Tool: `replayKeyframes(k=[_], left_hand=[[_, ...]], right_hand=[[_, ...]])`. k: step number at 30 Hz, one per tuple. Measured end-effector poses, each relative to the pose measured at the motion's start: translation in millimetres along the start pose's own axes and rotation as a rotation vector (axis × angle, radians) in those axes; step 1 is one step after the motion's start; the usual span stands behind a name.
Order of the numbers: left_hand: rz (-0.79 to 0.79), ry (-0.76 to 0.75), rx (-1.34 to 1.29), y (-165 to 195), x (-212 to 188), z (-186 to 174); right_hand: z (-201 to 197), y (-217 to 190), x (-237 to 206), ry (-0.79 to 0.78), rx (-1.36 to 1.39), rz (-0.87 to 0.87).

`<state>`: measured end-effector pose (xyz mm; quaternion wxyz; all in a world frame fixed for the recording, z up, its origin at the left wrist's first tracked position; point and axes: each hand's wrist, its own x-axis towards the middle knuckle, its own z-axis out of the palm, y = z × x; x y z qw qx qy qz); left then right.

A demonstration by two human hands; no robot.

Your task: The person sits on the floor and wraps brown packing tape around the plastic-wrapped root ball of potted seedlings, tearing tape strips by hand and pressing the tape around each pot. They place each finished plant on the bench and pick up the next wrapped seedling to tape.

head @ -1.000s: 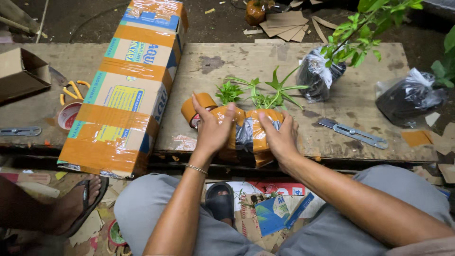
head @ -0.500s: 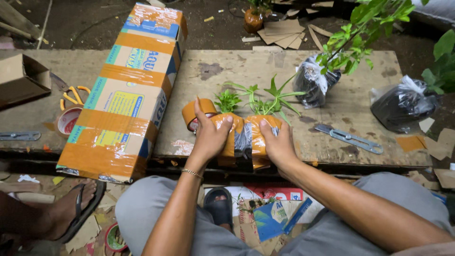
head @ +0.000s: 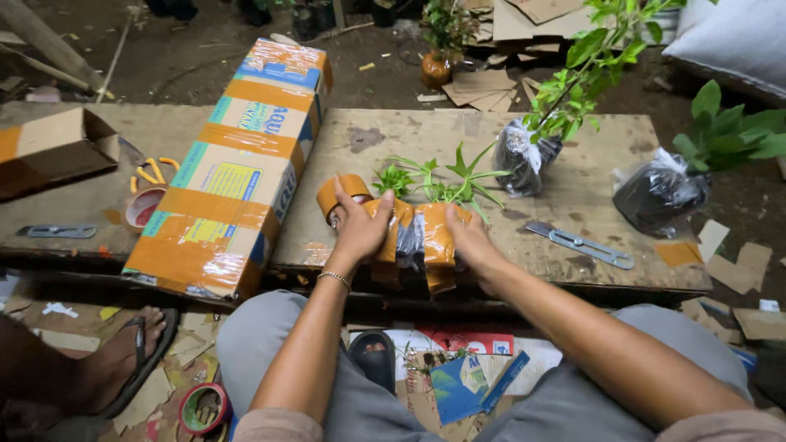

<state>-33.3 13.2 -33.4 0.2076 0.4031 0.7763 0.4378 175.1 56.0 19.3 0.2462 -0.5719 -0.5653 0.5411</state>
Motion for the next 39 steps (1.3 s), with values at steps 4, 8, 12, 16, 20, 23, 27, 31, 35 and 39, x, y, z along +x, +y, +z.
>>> replayKeyframes(k=[4,8,12,16,20,23,27,31,35,39], left_hand=[[0.149,0.254,-0.061,7,-3,-27],[0.143,0.329,-0.512,42,-29,-69],[0.089,-0.01,-0.954,100,-64,-89],[0.006,-0.282,-1.062,137,-86,-103],[0.029,-0.194,-0.828,133,-88,-124],[-0.103,-0.098,-0.999,115,-86,-132],[-0.185,-0.024,-1.165,90,-75,-131],[-0.231,-0.073,-1.201,69,-74,-120],[-0.321,-0.226,-1.333,57,-64,-92],[-0.39,-0.201,-1.189,31,-47,-69]], right_hand=[[-29,-8,14,0.037,0.259,-0.082],[-59,-29,12,-0.003,-0.101,-0.681],[-49,-53,-6,-0.298,-0.357,-1.02],[-17,-61,-25,-0.443,0.067,-0.935],[-18,-69,-28,-0.474,0.031,-0.791],[-15,-76,-30,-0.592,0.091,-0.915],[-5,-87,-37,-0.722,0.197,-0.963],[-6,-94,-30,-0.889,0.263,-0.98],[11,-84,-6,-0.75,0.123,-1.115],[34,-62,14,-0.692,0.212,-0.827]])
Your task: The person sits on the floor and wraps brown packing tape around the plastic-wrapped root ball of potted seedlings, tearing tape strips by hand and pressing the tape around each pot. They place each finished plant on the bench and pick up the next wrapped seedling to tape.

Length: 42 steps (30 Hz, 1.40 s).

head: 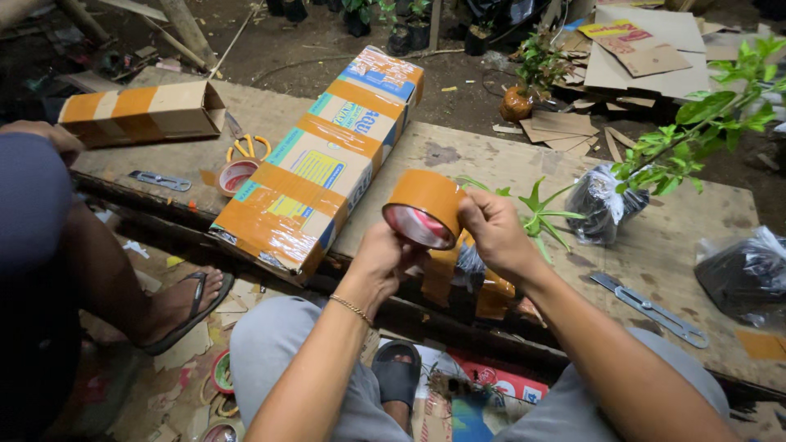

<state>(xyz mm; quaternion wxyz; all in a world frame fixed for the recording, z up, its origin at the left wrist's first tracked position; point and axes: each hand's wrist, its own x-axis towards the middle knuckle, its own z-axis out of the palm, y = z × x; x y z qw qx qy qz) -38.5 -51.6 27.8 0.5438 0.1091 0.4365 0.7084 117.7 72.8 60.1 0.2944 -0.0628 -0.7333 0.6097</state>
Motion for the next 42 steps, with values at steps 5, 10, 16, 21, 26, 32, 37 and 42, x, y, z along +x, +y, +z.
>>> replayKeyframes(k=[5,10,16,21,26,32,37,42], left_hand=[[0.09,0.026,0.269,-20,31,-33],[0.013,0.227,0.367,-18,45,-55],[0.03,0.245,0.373,-17,52,-46],[0.219,0.275,0.5,-28,61,-46],[0.298,0.275,0.612,-41,76,-63],[0.303,0.302,0.733,-65,77,-64],[0.347,0.395,1.057,-68,64,-59],[0.537,0.564,1.386,-48,51,-59]], right_hand=[[0,1,15,0.08,-0.13,0.238],[-5,-38,23,0.131,-0.319,0.425],[3,-54,28,0.158,-0.537,0.434],[6,-42,31,0.152,-0.609,0.425],[6,-32,33,0.139,-0.623,0.383],[5,-26,29,0.106,-0.671,0.444],[0,-21,27,0.126,-0.526,0.421],[-2,-19,27,0.128,-0.447,0.482]])
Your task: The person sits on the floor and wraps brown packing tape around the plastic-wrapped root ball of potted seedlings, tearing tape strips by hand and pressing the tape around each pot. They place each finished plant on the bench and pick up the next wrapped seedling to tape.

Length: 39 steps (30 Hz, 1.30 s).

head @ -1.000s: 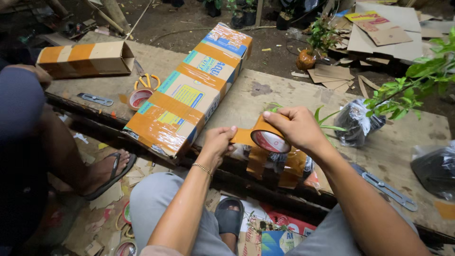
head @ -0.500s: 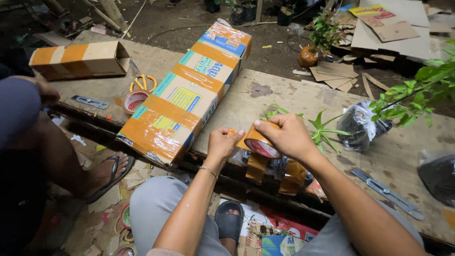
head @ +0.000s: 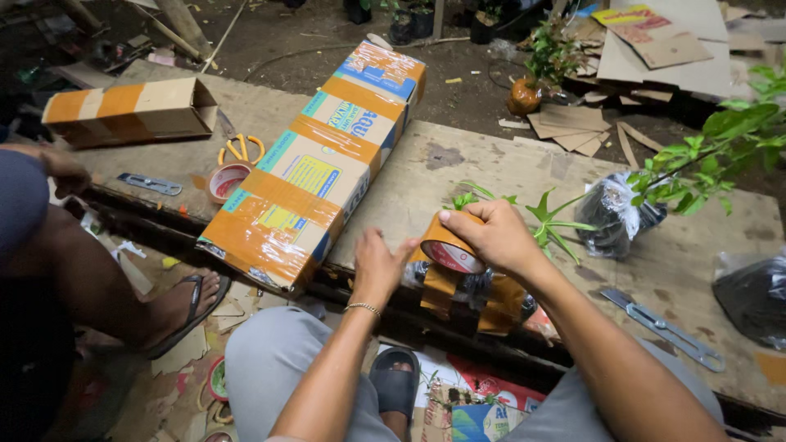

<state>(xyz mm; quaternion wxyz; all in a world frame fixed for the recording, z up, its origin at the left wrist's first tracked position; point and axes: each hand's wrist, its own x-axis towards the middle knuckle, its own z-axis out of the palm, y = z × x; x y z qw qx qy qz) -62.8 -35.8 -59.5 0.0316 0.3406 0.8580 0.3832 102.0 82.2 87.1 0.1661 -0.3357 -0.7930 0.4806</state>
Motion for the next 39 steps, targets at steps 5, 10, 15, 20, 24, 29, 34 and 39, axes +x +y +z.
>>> replayKeyframes(k=[5,10,15,20,24,29,34,39], left_hand=[[-0.01,0.23,-0.311,11,-3,-15],[-0.027,-0.124,-0.467,23,-9,14],[-0.064,-0.26,-0.389,22,1,39],[-0.09,-0.427,-0.285,20,5,25],[-0.196,-0.552,-0.617,18,-2,16],[-0.139,-0.615,-0.959,9,-11,17],[0.187,-0.424,-0.736,10,-22,-9],[0.359,-0.52,-0.775,38,-32,-33]], right_hand=[[-2,2,1,-0.017,0.049,0.023],[0,18,0,-0.062,0.158,0.091],[0,42,7,-0.048,0.15,-0.085],[0,56,9,-0.089,0.234,-0.082],[1,57,9,-0.082,0.234,-0.082],[0,54,10,-0.126,0.331,-0.048],[-1,50,7,-0.124,0.353,-0.048],[-1,49,11,-0.128,0.373,-0.004]])
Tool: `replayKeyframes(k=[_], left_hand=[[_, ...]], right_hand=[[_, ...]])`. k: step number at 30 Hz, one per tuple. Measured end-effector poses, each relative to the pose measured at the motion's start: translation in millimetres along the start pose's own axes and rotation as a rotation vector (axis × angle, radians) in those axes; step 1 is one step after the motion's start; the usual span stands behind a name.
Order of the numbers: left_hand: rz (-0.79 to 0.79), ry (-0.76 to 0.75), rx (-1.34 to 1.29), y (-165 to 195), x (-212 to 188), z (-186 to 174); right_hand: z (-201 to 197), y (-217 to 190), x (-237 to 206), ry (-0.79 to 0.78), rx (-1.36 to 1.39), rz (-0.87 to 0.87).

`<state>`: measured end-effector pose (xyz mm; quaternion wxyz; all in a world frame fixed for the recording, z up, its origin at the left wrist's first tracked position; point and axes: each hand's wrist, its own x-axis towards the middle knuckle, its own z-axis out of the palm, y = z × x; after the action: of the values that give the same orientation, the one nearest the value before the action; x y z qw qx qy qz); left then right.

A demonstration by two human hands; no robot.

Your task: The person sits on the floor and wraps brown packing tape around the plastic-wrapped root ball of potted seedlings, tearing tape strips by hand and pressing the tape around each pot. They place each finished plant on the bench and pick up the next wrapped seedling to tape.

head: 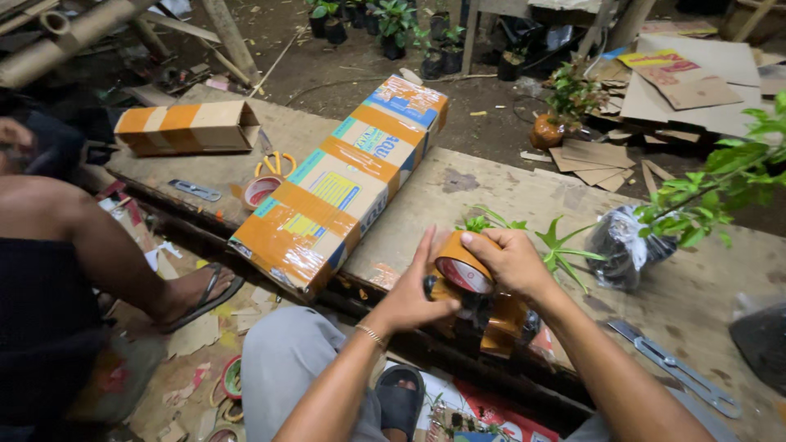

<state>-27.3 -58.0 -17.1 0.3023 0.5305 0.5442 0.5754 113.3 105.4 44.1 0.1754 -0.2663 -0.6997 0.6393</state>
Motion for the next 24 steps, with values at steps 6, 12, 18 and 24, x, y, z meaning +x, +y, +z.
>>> replayKeyframes(k=[6,12,18,24], left_hand=[[0.014,0.067,0.052,11,17,13],[0.021,0.082,0.295,-5,17,15],[0.077,0.098,0.287,-21,16,15],[0.026,0.092,0.334,-25,14,16]], right_hand=[[-3,12,-4,0.15,-0.224,-0.068],[-3,18,-6,0.162,-0.157,-0.115],[-3,18,-2,0.139,-0.196,-0.149],[-4,23,-9,0.115,-0.12,-0.213]])
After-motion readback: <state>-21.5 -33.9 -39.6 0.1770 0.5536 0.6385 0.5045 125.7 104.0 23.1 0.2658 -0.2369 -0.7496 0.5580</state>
